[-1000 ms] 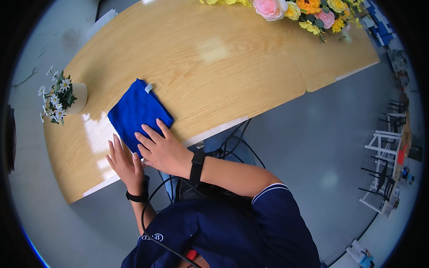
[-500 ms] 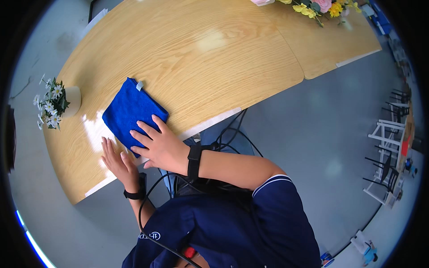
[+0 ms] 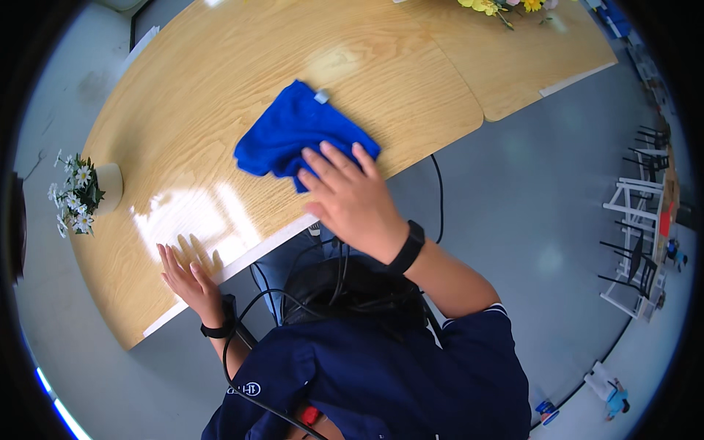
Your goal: Cleaning a table with a blue cloth after adjusting a white protective cover.
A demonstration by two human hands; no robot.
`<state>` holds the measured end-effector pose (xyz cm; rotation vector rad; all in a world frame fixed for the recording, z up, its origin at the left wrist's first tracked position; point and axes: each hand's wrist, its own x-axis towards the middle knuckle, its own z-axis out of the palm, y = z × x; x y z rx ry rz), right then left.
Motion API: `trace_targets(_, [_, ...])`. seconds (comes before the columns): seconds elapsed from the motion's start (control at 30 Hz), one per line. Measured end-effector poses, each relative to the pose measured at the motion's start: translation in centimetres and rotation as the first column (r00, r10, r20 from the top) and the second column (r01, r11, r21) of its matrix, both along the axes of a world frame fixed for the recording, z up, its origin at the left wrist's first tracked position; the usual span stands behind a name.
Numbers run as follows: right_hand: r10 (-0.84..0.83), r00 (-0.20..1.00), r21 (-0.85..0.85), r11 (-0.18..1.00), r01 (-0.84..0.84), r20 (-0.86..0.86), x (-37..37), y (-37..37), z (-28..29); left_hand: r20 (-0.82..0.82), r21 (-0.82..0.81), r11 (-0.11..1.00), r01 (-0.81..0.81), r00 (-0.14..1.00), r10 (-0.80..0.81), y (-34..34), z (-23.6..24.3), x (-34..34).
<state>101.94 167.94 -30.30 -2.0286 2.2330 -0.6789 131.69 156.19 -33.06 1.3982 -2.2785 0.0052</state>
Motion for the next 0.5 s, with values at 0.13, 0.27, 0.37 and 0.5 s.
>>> trace_targets(0.13, [-0.241, 0.96, -0.017, 0.97, 0.241, -0.145, -5.9, 2.3, -0.4, -0.024, 0.008, 1.0, -0.013, 1.0, 0.013, 0.3, 0.3, -0.2])
trace_targets(0.27, [-0.395, 0.903, -0.029, 0.918, 0.396, -0.169, -11.8, 4.1, -1.8, -0.056, -0.018, 1.0, -0.012, 0.998, 0.011, 0.2, 0.1, -0.6])
trace_targets(0.37, [-0.46, 0.878, -0.042, 0.887, 0.459, -0.132, -14.8, 4.6, -2.5, -0.07, -0.027, 0.999, -0.032, 0.997, 0.03, 0.3, 0.0, -0.4])
trace_targets(0.5, [-0.526, 0.827, -0.092, 0.85, 0.518, -0.199, -17.1, 4.4, -3.8, -0.047, -0.033, 0.998, -0.056, 0.997, 0.054, 0.3, -0.1, -1.0])
